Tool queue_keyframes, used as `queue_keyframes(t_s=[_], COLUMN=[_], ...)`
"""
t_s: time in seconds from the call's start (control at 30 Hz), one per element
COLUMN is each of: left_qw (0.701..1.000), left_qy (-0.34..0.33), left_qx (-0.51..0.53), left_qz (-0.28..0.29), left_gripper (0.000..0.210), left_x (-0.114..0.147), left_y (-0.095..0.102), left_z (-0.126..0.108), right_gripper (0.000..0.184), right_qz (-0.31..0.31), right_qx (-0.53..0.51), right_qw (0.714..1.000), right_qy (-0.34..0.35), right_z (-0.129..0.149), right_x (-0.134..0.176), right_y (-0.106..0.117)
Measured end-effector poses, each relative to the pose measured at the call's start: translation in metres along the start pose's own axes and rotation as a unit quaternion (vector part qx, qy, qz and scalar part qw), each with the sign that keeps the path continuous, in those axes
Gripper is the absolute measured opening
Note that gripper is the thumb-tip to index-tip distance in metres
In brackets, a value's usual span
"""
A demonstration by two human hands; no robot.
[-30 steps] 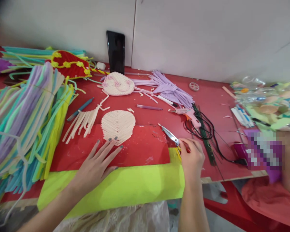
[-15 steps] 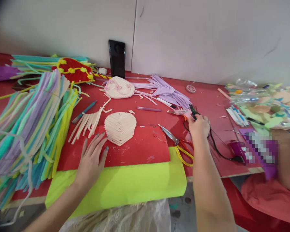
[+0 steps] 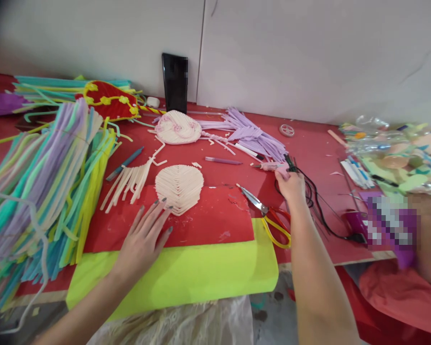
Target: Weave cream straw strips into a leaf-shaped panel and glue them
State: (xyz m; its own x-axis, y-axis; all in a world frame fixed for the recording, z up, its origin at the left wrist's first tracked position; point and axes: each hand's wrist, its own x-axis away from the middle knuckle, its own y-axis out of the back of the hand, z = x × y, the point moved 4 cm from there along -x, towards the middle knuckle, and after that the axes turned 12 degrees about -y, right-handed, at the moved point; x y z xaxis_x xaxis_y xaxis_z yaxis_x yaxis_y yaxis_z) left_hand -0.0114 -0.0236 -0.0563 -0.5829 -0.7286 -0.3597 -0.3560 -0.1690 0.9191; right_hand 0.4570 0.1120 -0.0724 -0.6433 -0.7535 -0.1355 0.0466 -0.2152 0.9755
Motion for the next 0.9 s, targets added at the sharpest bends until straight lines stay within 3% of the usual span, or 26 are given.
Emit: queue_keyframes(t_s=[0.13,0.27,0.5,0.77,0.9], left_qw=[0.998,0.997,0.998,1.0,1.0], left_qy=[-0.048,-0.051,-0.051,-0.009,0.002], left_qx=[-0.023,-0.034,0.001,0.019,0.021], left_qz=[0.036,0.037,0.026,0.004,-0.013], left_gripper=[0.048,0.047,0.047,0.041,0.041], left_x=[-0.001,-0.001,-0.001,-0.001,0.0], left_y=[-0.002,-0.003,-0.002,0.001,0.003], left_z=[-0.01,-0.011,-0.009,-0.004,-0.003], right_gripper=[0.05,0.042,0.045,0.043,0.036], right_qz=[-0.039,-0.062,-0.124,-0.075,-0.12], right_qx=[-0.049,-0.081,-0.121,-0.067,-0.056], right_qw=[0.998,0.995,0.985,0.991,0.988], right_qy=[0.003,0.018,0.014,0.084,0.082], right_z=[-0.005,-0.01,-0.015,0.022,0.044], right_x=[0.005,0.006,0.01,0.064,0.093], right_y=[-0.004,-0.003,0.018,0.018,0.03])
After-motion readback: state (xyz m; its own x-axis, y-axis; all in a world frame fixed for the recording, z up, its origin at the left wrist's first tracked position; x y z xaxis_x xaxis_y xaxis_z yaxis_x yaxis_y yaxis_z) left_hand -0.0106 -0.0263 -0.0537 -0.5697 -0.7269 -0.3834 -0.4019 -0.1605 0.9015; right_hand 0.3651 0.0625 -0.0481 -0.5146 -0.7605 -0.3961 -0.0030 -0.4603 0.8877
